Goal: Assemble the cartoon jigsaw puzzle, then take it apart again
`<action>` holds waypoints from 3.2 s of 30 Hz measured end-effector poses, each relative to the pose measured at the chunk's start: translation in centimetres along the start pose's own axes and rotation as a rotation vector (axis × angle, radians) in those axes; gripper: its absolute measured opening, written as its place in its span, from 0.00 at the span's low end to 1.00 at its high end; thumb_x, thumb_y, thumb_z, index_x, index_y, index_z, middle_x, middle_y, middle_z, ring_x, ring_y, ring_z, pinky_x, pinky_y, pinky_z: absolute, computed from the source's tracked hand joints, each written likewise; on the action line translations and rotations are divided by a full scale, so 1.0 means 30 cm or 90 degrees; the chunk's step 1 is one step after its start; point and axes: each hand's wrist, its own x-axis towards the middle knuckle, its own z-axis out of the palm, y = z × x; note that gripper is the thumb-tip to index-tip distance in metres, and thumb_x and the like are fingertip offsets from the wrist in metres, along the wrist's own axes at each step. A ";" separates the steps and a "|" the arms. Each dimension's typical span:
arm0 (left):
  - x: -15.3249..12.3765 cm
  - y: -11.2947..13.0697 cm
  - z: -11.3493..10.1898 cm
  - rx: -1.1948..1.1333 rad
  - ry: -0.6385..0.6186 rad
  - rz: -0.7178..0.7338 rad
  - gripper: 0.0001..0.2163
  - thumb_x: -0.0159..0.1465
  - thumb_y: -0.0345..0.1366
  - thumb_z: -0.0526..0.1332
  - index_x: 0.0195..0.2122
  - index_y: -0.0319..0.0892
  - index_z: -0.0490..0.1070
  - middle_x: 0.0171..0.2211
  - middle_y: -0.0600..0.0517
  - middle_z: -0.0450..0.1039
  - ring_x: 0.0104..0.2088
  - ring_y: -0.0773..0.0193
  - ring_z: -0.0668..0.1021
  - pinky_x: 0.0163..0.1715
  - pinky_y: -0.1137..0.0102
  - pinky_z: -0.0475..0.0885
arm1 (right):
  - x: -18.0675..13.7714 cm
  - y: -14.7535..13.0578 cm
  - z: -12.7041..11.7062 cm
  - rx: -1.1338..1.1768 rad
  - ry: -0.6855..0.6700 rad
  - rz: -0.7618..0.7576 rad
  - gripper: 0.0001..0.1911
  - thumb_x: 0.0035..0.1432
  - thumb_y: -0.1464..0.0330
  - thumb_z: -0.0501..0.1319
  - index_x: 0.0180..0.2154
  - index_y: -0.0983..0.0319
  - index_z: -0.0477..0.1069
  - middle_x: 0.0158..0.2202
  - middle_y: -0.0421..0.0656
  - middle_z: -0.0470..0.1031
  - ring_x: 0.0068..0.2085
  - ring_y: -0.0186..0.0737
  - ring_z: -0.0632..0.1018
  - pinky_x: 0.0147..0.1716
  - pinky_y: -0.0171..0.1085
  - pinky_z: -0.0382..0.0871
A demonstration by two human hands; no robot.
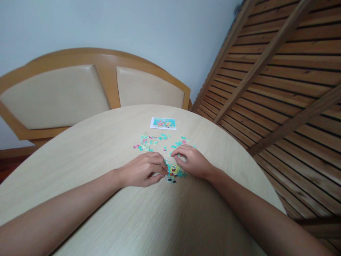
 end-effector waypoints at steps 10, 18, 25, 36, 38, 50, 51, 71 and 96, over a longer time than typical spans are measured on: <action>0.006 0.004 0.002 0.003 0.000 0.012 0.07 0.68 0.32 0.57 0.43 0.43 0.75 0.44 0.47 0.78 0.45 0.58 0.78 0.47 0.62 0.72 | -0.009 0.132 0.008 -0.054 0.207 0.240 0.15 0.57 0.72 0.58 0.46 0.60 0.74 0.48 0.48 0.78 0.52 0.49 0.75 0.56 0.51 0.66; 0.002 -0.003 0.008 0.006 0.000 0.017 0.08 0.68 0.33 0.57 0.45 0.43 0.74 0.44 0.47 0.78 0.45 0.58 0.78 0.48 0.61 0.73 | -0.021 0.274 -0.041 0.043 0.233 0.339 0.14 0.58 0.72 0.56 0.45 0.62 0.75 0.46 0.49 0.80 0.47 0.44 0.80 0.53 0.47 0.71; 0.003 -0.001 0.009 0.005 0.005 0.014 0.08 0.68 0.33 0.57 0.43 0.42 0.75 0.44 0.47 0.78 0.45 0.58 0.78 0.47 0.61 0.73 | -0.028 0.266 -0.081 0.033 0.175 0.300 0.07 0.57 0.66 0.63 0.33 0.61 0.78 0.38 0.47 0.80 0.43 0.46 0.79 0.50 0.48 0.71; 0.000 -0.005 0.010 0.004 0.005 0.018 0.08 0.68 0.33 0.57 0.43 0.43 0.75 0.44 0.47 0.78 0.45 0.58 0.79 0.47 0.62 0.73 | -0.032 0.201 -0.051 -0.058 0.053 0.216 0.07 0.57 0.63 0.66 0.38 0.54 0.82 0.50 0.48 0.75 0.53 0.50 0.75 0.56 0.54 0.64; 0.000 -0.005 0.010 0.002 0.005 0.026 0.08 0.69 0.33 0.57 0.44 0.43 0.76 0.44 0.47 0.78 0.45 0.58 0.79 0.46 0.62 0.74 | -0.031 0.206 -0.048 -0.051 0.045 0.215 0.07 0.58 0.64 0.66 0.38 0.55 0.82 0.51 0.48 0.75 0.53 0.50 0.75 0.56 0.53 0.64; 0.009 0.005 0.009 0.024 -0.005 0.095 0.09 0.70 0.33 0.55 0.43 0.43 0.76 0.43 0.47 0.80 0.43 0.59 0.80 0.45 0.64 0.75 | -0.020 0.141 -0.068 -0.068 0.038 0.214 0.03 0.57 0.67 0.65 0.35 0.58 0.78 0.39 0.44 0.82 0.48 0.49 0.77 0.51 0.48 0.66; 0.010 0.007 0.009 0.023 -0.004 0.101 0.09 0.70 0.33 0.55 0.42 0.42 0.75 0.42 0.47 0.80 0.43 0.59 0.80 0.45 0.64 0.75 | -0.019 0.132 -0.071 -0.057 0.042 0.219 0.04 0.58 0.67 0.65 0.35 0.58 0.78 0.38 0.44 0.82 0.47 0.48 0.77 0.49 0.47 0.67; 0.016 0.063 0.010 -0.020 -0.007 0.125 0.10 0.64 0.35 0.57 0.43 0.43 0.75 0.43 0.46 0.81 0.44 0.56 0.81 0.46 0.61 0.76 | -0.004 -0.045 -0.037 0.178 -0.122 0.088 0.11 0.66 0.70 0.58 0.42 0.58 0.80 0.43 0.42 0.83 0.44 0.39 0.81 0.47 0.38 0.72; 0.013 0.062 0.010 -0.025 -0.007 0.124 0.10 0.63 0.35 0.58 0.44 0.42 0.75 0.44 0.47 0.81 0.43 0.56 0.81 0.46 0.60 0.77 | -0.005 -0.092 -0.004 0.264 -0.065 0.142 0.16 0.66 0.71 0.58 0.54 0.61 0.70 0.44 0.45 0.83 0.46 0.40 0.83 0.48 0.41 0.76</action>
